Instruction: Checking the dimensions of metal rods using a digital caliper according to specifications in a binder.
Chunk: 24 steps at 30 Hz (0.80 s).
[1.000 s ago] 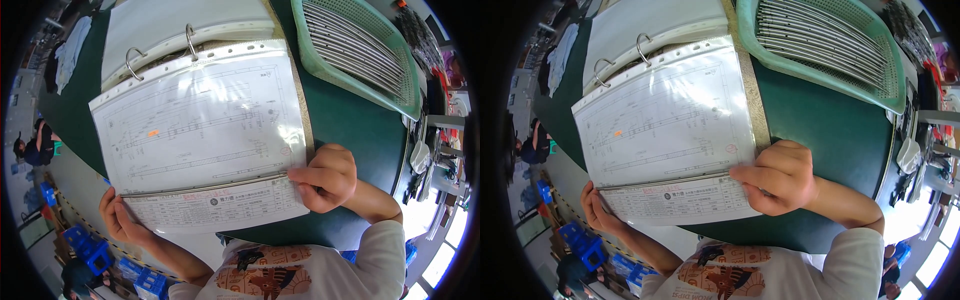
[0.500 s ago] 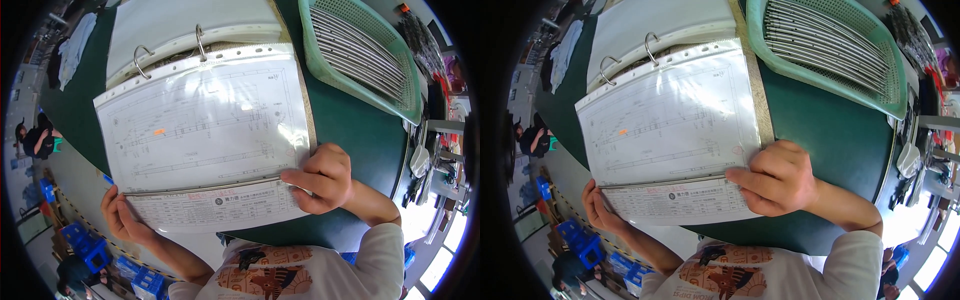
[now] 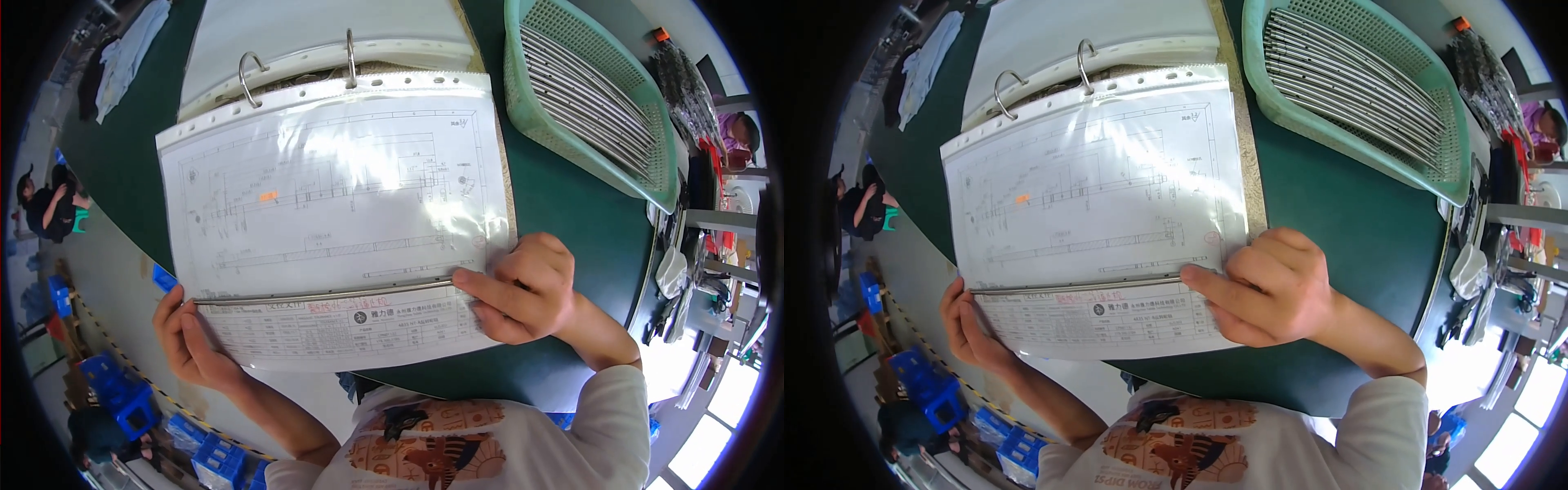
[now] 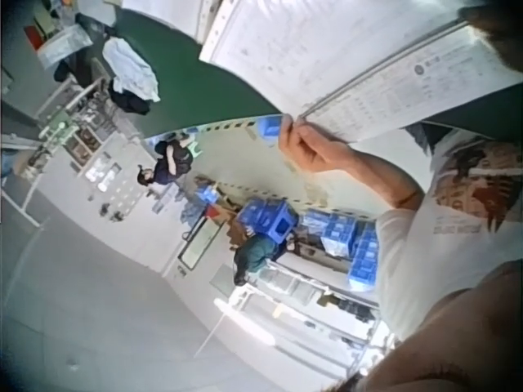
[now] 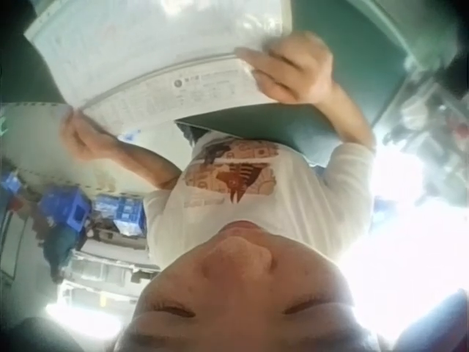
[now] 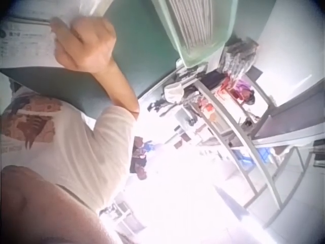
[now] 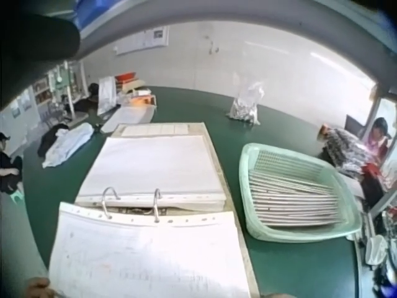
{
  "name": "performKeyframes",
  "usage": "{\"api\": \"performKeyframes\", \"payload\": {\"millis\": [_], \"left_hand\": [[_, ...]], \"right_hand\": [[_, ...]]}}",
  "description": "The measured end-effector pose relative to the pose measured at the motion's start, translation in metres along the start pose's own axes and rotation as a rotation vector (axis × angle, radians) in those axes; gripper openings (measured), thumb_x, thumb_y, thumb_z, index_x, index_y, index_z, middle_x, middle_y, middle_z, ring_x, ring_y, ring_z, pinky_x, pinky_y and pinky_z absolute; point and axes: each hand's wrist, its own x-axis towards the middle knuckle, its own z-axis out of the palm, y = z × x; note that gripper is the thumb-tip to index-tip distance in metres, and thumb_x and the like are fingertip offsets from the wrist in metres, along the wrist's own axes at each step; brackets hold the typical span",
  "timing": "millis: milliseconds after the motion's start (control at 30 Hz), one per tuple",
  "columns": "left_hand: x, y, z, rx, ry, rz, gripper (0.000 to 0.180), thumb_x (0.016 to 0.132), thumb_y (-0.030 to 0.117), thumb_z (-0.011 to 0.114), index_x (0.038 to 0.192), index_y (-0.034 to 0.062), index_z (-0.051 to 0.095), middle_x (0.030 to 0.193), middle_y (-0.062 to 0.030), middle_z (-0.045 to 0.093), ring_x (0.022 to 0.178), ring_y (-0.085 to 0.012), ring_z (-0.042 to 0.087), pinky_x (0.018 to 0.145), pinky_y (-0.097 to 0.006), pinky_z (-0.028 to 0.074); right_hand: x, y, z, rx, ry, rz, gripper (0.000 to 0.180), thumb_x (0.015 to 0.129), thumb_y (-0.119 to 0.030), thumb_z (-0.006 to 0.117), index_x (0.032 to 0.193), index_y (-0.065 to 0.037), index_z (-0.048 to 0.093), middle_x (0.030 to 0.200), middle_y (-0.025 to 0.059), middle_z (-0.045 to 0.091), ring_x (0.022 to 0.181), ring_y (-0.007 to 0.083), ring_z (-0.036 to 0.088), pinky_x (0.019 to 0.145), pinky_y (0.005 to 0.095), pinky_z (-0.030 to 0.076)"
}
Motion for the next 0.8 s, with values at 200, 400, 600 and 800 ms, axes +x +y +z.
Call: {"api": "performKeyframes", "payload": {"millis": [200,400,600,800], "left_hand": [[0.001,-0.002,0.001,-0.012,0.002,-0.029,0.011,0.086,0.006,0.057,0.082,-0.0037,0.062,0.109,-0.0156,0.06,0.098,-0.0206,0.056,0.088,-0.033,0.044],[0.003,-0.002,0.001,0.056,-0.021,-0.098,0.006,0.08,0.0,0.067,0.082,-0.002,0.061,0.109,-0.0146,0.059,0.1,-0.0212,0.056,0.089,-0.034,0.045],[0.004,-0.006,0.0,0.011,-0.048,-0.081,0.007,0.08,0.001,0.067,0.083,-0.0014,0.061,0.11,-0.0147,0.059,0.101,-0.0215,0.056,0.091,-0.035,0.043],[0.003,-0.002,0.0,0.001,-0.062,-0.059,0.007,0.081,0.001,0.067,0.082,-0.0014,0.061,0.111,-0.0146,0.058,0.101,-0.0213,0.055,0.091,-0.035,0.043]], "right_hand": [[0.016,-0.012,-0.006,-0.122,-0.015,0.021,0.034,0.057,-0.015,0.064,0.09,-0.01,0.072,0.07,-0.0005,0.046,0.055,0.0142,0.045,0.057,0.0273,0.039],[0.021,-0.011,-0.005,-0.154,-0.019,-0.012,0.023,0.057,-0.006,0.069,0.08,-0.01,0.07,0.071,-0.0011,0.049,0.056,0.0142,0.047,0.059,0.0279,0.041],[0.029,-0.008,0.003,-0.079,0.028,-0.05,0.015,0.058,-0.005,0.072,0.072,-0.007,0.066,0.069,0.0006,0.052,0.056,0.0146,0.05,0.056,0.0276,0.043],[0.025,-0.005,0.008,-0.093,0.012,-0.111,0.018,0.061,-0.005,0.069,0.078,-0.006,0.066,0.073,0.0015,0.053,0.058,0.0145,0.052,0.055,0.0266,0.044]]}}
